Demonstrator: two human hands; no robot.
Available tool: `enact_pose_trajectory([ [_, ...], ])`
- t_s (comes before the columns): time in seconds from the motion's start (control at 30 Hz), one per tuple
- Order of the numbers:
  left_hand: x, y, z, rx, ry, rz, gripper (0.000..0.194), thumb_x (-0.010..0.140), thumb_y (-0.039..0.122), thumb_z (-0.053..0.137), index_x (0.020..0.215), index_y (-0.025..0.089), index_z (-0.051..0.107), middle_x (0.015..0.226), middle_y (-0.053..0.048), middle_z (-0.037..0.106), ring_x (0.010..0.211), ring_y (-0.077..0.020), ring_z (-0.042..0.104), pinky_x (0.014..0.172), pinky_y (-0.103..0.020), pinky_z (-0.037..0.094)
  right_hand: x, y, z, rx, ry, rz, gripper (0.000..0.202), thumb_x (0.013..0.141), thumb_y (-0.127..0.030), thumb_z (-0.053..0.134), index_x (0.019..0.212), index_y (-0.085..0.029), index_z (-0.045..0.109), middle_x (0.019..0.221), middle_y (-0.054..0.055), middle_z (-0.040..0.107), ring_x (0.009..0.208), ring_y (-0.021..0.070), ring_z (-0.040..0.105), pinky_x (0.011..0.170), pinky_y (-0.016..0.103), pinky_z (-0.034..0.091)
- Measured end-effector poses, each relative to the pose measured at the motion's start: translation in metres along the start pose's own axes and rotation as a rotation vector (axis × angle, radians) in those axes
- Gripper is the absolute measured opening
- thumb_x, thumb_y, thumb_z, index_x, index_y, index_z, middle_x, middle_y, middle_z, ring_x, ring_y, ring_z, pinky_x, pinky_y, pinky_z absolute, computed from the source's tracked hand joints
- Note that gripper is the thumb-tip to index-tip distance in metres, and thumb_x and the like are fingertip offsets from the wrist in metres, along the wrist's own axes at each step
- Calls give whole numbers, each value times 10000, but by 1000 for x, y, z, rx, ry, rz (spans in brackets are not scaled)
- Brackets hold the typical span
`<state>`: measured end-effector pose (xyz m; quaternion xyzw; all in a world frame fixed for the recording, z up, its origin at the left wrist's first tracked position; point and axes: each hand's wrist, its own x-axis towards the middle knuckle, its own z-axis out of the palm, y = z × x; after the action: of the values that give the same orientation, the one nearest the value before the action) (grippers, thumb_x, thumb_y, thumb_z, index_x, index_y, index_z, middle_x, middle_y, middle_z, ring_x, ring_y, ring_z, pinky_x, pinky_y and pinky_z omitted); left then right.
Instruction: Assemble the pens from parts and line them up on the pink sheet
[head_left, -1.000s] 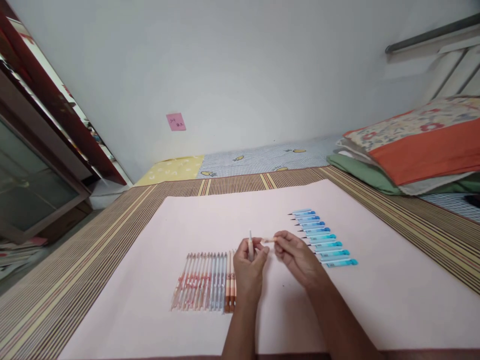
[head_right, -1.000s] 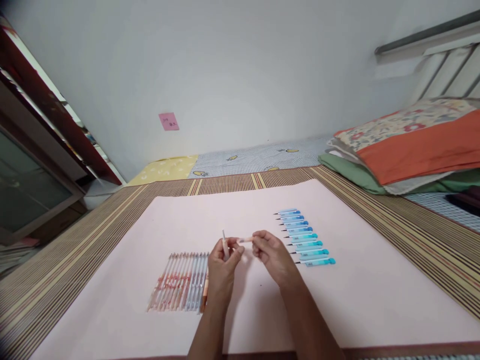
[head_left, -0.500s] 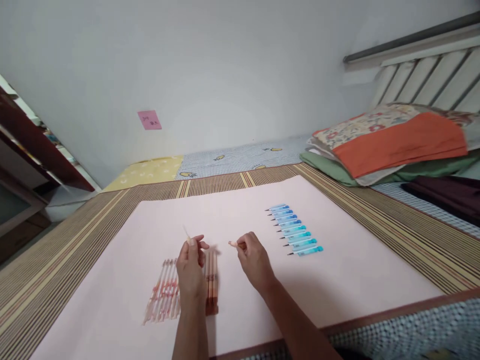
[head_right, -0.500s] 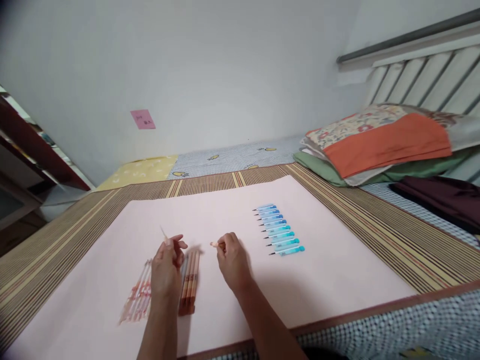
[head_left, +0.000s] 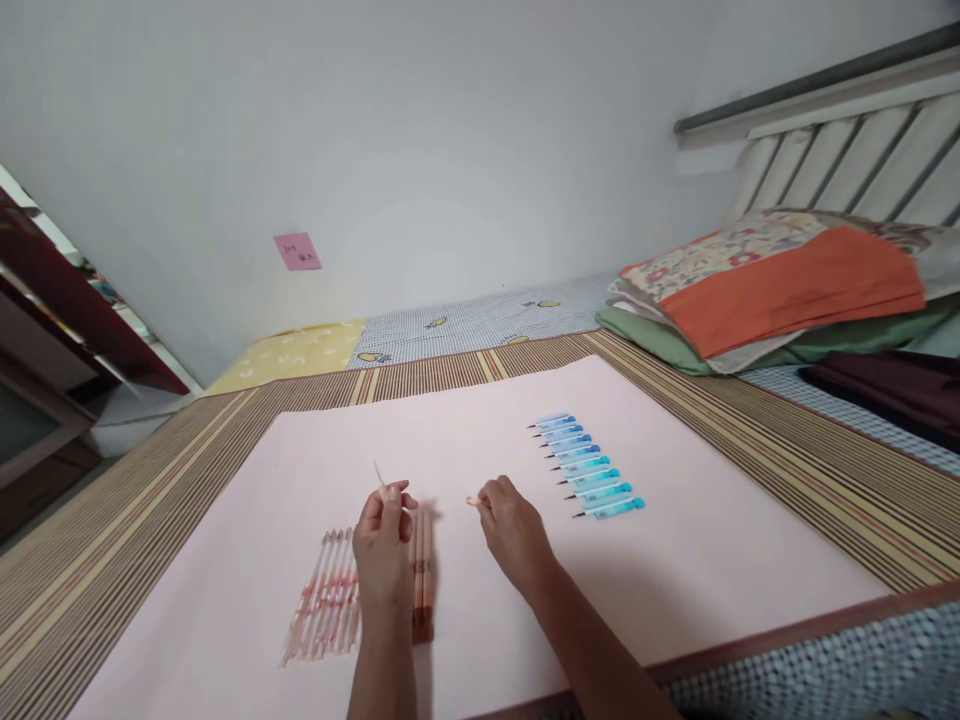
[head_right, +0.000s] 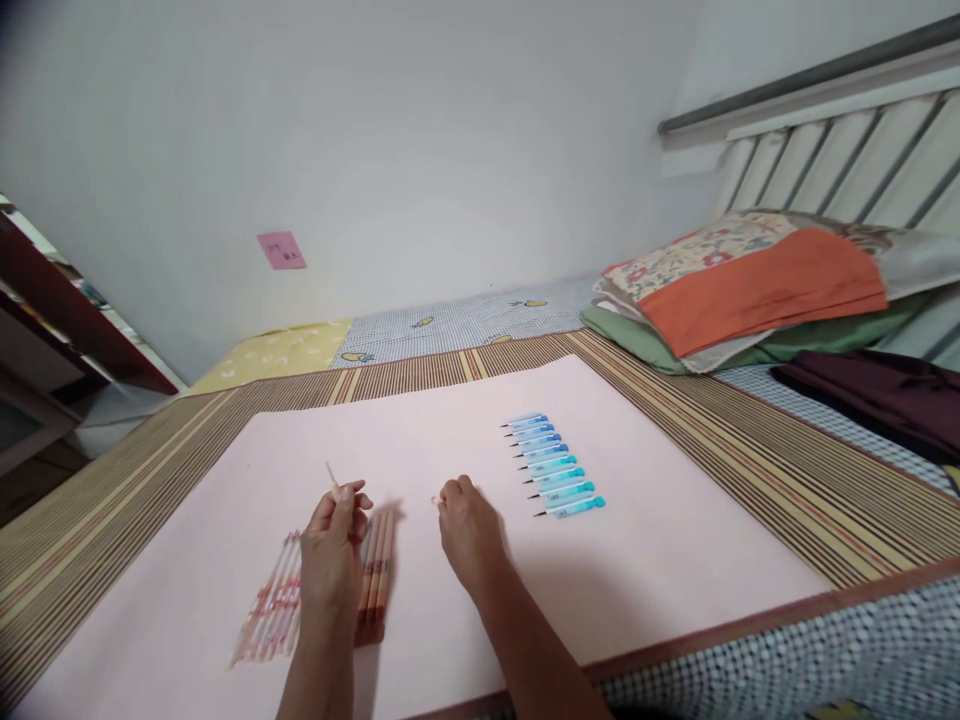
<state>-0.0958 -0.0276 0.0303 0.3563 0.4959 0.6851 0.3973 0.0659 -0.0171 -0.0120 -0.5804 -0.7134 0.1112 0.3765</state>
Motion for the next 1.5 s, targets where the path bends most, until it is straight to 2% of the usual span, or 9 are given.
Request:
enact_pose_trajectory([
  [0.2, 8, -2, -9, 7, 45, 33, 349, 751, 479, 786, 875, 157, 736, 795, 11, 612, 524, -39, 352, 493, -205, 292, 11, 19, -17, 263, 88, 71, 145, 831, -110, 535, 857, -217, 630, 874, 43, 649, 738, 183, 624, 686, 298, 484],
  [0.4, 16, 17, -32, -124, 145, 21, 385, 771, 463, 775, 984, 144, 750, 756, 2, 607, 539, -44, 384, 483, -180, 304, 25, 53, -55, 731, 357, 405, 189, 754, -331, 722, 879, -192, 696, 777, 29, 696, 674, 179, 630, 613, 293, 519],
  [0.53, 17, 23, -46, -287, 160, 4, 377, 767, 434, 771, 975, 123, 721, 758, -14, 628, 540, -60, 435, 474, -183, 339, 23, 56, -63, 981, 306, 541, 301, 731, -424, 794, 874, -186, 679, 834, 46, 733, 707, 168, 680, 611, 257, 527],
  [0.7, 19, 20, -56, -378, 188, 2, 342, 756, 391, 799, 947, 137, 675, 753, -7, 640, 528, -60, 454, 477, -180, 341, 19, 50, -67, 1209, 308, 574, 348, 720, -468, 834, 864, -198, 669, 885, 38, 757, 713, 139, 700, 653, 239, 565],
  [0.9, 22, 26, -65, -419, 263, 13, 331, 680, 328, 863, 864, 133, 670, 772, -10, 635, 605, -68, 514, 549, -177, 406, 19, 46, -66, 1167, 265, 570, 349, 725, -470, 838, 833, -188, 664, 754, 28, 746, 679, 129, 679, 618, 215, 548],
  [1.07, 20, 28, -61, -407, 297, 29, 366, 580, 233, 910, 839, 163, 660, 855, 2, 649, 635, -69, 544, 553, -182, 420, 20, 45, -66, 1139, 239, 524, 346, 733, -472, 833, 812, -179, 668, 750, 42, 751, 610, 107, 631, 547, 189, 508],
  [1.2, 18, 28, -56, -423, 248, 34, 358, 569, 209, 920, 818, 162, 668, 864, -1, 652, 626, -61, 530, 538, -168, 404, 20, 52, -69, 1248, 329, 510, 319, 735, -452, 840, 785, -172, 696, 803, 42, 757, 627, 87, 624, 572, 171, 530],
  [1.33, 20, 28, -61, -422, 188, 36, 335, 674, 333, 876, 900, 139, 720, 789, -11, 633, 620, -67, 520, 559, -169, 427, 21, 59, -74, 1342, 437, 535, 326, 731, -455, 846, 807, -171, 704, 816, 42, 758, 665, 103, 666, 567, 178, 557],
  [1.5, 17, 25, -55, -308, 0, -13, 363, 754, 418, 807, 964, 130, 734, 721, -2, 606, 553, -61, 464, 538, -177, 404, 24, 67, -77, 1437, 641, 639, 200, 771, -300, 834, 793, -174, 680, 848, 36, 753, 828, 116, 720, 756, 200, 609],
])
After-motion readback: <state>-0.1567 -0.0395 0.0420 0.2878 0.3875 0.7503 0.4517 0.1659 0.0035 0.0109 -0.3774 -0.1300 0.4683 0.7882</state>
